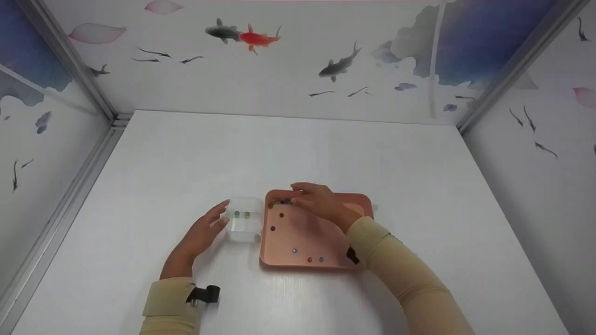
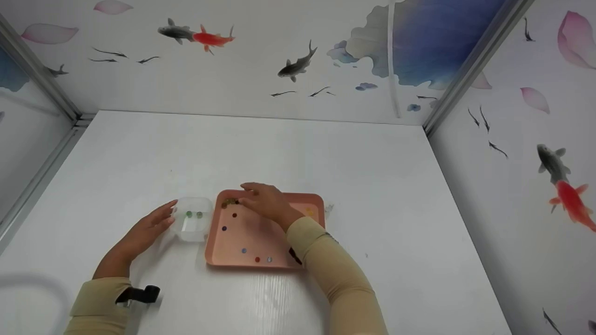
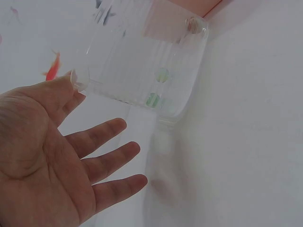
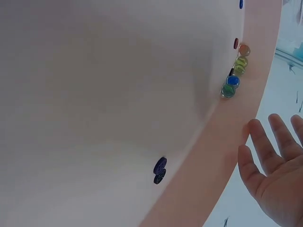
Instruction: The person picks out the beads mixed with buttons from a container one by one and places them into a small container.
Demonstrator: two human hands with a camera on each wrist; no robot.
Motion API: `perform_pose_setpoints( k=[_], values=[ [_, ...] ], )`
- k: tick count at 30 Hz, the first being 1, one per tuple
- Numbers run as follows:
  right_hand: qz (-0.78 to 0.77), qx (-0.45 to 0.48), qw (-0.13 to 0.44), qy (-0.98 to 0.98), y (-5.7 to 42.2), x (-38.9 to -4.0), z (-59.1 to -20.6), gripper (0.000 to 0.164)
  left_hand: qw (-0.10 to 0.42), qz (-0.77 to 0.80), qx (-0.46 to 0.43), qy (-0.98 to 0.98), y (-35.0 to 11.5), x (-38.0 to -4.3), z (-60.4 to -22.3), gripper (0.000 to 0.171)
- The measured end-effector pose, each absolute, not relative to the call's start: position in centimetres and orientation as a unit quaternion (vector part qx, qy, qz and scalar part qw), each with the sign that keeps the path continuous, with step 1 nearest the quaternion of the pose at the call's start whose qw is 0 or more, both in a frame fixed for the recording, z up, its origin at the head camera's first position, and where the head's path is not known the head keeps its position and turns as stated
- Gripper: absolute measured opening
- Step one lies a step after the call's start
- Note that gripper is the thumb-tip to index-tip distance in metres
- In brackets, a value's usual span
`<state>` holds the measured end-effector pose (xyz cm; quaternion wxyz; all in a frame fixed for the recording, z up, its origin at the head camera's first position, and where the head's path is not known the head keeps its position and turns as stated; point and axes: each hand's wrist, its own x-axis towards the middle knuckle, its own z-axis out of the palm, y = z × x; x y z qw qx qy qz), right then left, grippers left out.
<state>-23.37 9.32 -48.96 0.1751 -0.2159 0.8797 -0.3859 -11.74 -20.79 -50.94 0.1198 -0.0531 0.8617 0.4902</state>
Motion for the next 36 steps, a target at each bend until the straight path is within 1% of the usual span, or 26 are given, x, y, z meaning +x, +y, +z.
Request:
perform_pose_setpoints(
  k=[7,15,21,29,36],
  values=[
    [-0.361,-0.216,0.169,0.892,9.2,-23.5,-49.5,0.047,0.126,0.495,-0.069,0.857,-20.6,-11.8,-50.9,0.053],
    [-0.341,-0.182,0.186,0.903,8.6,-23.5,-49.8,0.04,0.123,0.49,-0.068,0.86,-20.6,-11.7,-50.9,0.053],
    [-0.319,-0.171,0.212,0.908,8.4,-23.5,-50.4,0.043,0.121,0.489,-0.066,0.861,-20.7,-11.8,-51.0,0.053],
    [-0.314,-0.19,0.186,0.911,8.2,-23.3,-50.7,0.04,0.123,0.484,-0.07,0.864,-20.7,-11.8,-51.0,0.054],
    [-0.293,-0.211,0.164,0.918,7.9,-23.0,-51.0,0.038,0.119,0.486,-0.052,0.864,-20.8,-11.7,-50.9,0.055]
  ],
)
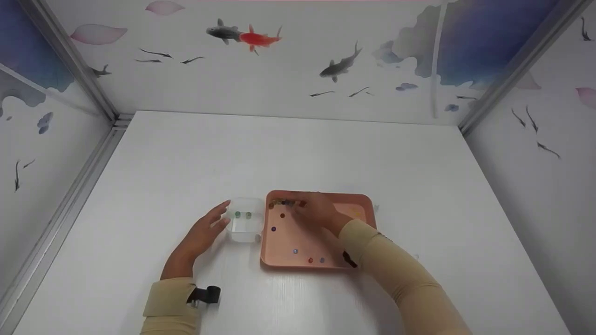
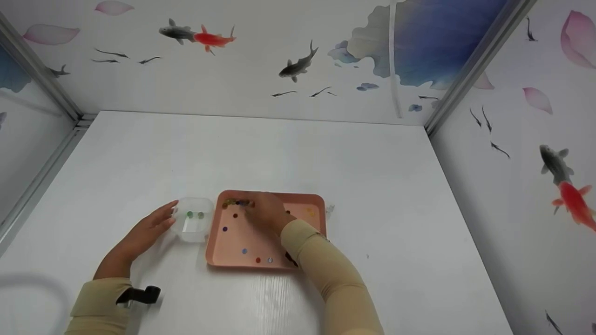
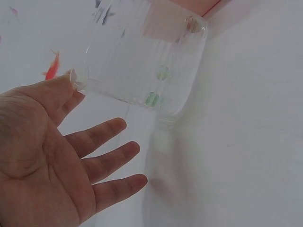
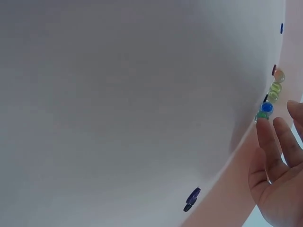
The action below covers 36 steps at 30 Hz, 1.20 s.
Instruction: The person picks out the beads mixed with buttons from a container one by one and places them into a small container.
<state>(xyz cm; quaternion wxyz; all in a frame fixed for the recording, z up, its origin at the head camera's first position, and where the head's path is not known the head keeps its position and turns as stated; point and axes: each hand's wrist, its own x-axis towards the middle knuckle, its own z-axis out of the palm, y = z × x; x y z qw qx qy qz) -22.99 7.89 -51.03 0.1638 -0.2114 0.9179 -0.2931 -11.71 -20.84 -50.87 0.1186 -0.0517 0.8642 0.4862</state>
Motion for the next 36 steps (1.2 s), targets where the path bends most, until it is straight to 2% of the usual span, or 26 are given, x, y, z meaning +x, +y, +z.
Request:
perform_pose_setpoints(
  k=[25,36],
  values=[
    [-0.259,-0.221,0.091,0.936,7.3,-22.4,-51.9,0.039,0.115,0.483,-0.051,0.867,-20.9,-11.8,-50.9,0.055],
    [-0.26,-0.232,0.096,0.932,7.4,-22.6,-52.3,0.042,0.121,0.479,-0.065,0.867,-20.8,-11.9,-51.0,0.056]
  ],
)
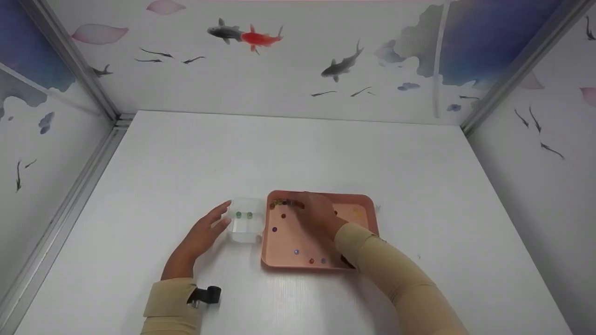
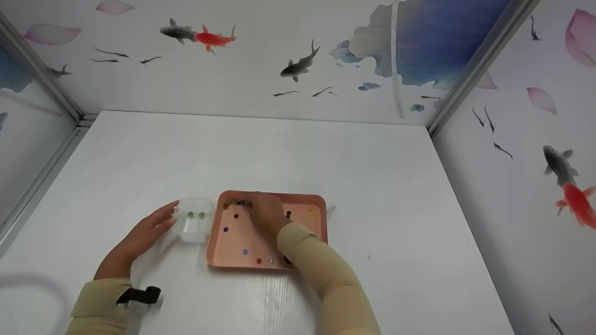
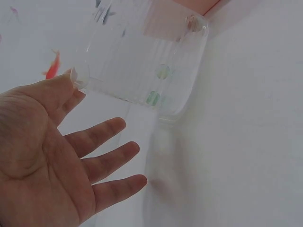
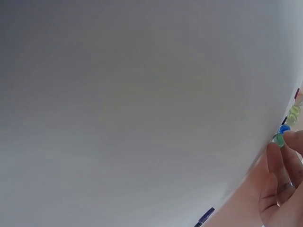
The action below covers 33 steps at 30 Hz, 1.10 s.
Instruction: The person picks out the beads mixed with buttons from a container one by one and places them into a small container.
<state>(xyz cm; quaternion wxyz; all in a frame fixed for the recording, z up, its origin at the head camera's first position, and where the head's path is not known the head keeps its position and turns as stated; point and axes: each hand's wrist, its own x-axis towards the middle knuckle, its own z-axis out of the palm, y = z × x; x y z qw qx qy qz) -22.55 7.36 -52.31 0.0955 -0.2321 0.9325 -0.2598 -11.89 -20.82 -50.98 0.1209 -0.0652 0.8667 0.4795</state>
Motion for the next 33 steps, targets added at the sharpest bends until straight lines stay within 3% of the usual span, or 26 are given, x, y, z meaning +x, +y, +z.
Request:
perform_pose_setpoints(
  k=[9,17,26,33],
  values=[
    [-0.328,-0.195,0.127,0.916,7.28,-22.43,-52.3,0.031,0.118,0.478,-0.062,0.868,-20.87,-11.89,-51.11,0.056],
    [-0.417,-0.098,0.204,0.881,6.68,-22.63,-52.29,0.031,0.114,0.479,-0.059,0.868,-20.94,-11.89,-51.05,0.055],
    [-0.432,-0.069,0.221,0.872,6.48,-22.74,-52.49,0.038,0.123,0.488,-0.07,0.861,-20.76,-11.82,-51.09,0.054],
    [-0.435,-0.062,0.21,0.873,6.71,-22.72,-51.82,0.034,0.118,0.487,-0.067,0.863,-20.76,-11.83,-51.13,0.054]
  ],
)
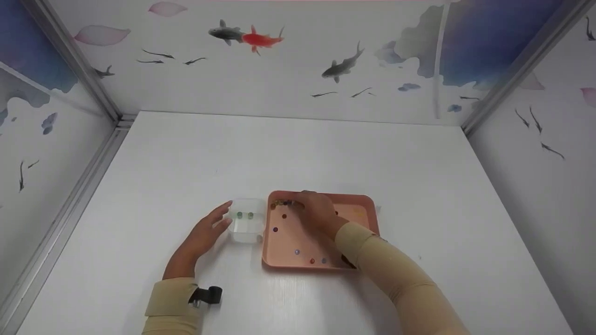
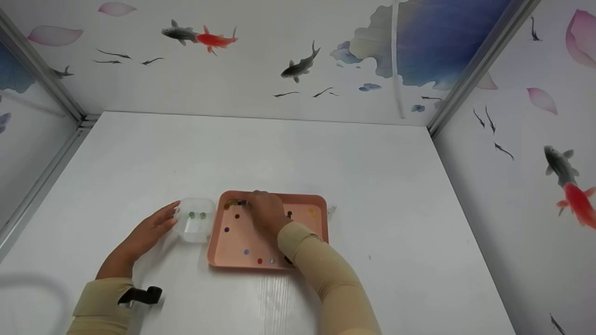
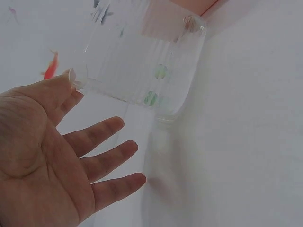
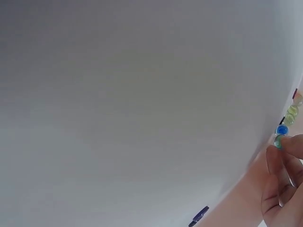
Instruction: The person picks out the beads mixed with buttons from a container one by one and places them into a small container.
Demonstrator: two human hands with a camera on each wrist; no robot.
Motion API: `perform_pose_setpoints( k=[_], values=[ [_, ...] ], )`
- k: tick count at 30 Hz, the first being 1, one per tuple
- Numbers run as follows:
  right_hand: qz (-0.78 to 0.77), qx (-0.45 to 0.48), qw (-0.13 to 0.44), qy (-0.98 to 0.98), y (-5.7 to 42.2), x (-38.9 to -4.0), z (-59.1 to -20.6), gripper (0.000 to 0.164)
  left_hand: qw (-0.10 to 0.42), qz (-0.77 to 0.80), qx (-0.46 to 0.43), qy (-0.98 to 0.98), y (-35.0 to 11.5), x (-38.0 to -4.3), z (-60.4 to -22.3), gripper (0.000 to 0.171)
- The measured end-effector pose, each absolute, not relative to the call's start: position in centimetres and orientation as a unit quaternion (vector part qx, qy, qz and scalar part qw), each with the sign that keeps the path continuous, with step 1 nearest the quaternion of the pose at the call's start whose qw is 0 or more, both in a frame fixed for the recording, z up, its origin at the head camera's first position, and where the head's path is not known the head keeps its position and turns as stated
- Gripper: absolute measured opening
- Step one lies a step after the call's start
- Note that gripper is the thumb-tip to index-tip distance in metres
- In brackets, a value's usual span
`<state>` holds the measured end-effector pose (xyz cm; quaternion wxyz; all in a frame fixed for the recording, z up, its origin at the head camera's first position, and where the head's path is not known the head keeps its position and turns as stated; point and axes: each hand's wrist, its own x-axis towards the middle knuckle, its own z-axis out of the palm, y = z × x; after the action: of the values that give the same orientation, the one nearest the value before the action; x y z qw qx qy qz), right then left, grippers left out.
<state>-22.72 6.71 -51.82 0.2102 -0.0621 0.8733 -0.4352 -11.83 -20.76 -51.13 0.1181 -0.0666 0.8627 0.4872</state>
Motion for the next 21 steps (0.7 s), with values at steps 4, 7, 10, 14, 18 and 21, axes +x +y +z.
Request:
perform_pose_setpoints(
  k=[4,7,10,14,18,21],
  values=[
    [-0.433,-0.053,0.201,0.877,6.8,-22.8,-51.6,0.032,0.119,0.489,-0.064,0.862,-20.8,-11.8,-51.1,0.053],
    [-0.437,-0.048,0.206,0.874,6.9,-22.9,-51.6,0.033,0.119,0.49,-0.062,0.862,-20.9,-11.8,-51.1,0.054],
    [-0.429,-0.055,0.199,0.879,7.0,-23.0,-51.6,0.033,0.118,0.493,-0.061,0.86,-20.9,-11.9,-51.1,0.054],
    [-0.391,-0.094,0.172,0.899,7.1,-23.0,-51.4,0.032,0.117,0.494,-0.061,0.859,-20.9,-11.9,-51.1,0.054],
    [-0.326,-0.155,0.132,0.923,7.1,-22.9,-50.9,0.03,0.119,0.493,-0.063,0.859,-20.8,-11.8,-51.0,0.054],
    [-0.277,-0.195,0.099,0.935,7.0,-22.7,-50.5,0.031,0.121,0.494,-0.063,0.859,-20.7,-11.8,-50.9,0.054]
  ],
)
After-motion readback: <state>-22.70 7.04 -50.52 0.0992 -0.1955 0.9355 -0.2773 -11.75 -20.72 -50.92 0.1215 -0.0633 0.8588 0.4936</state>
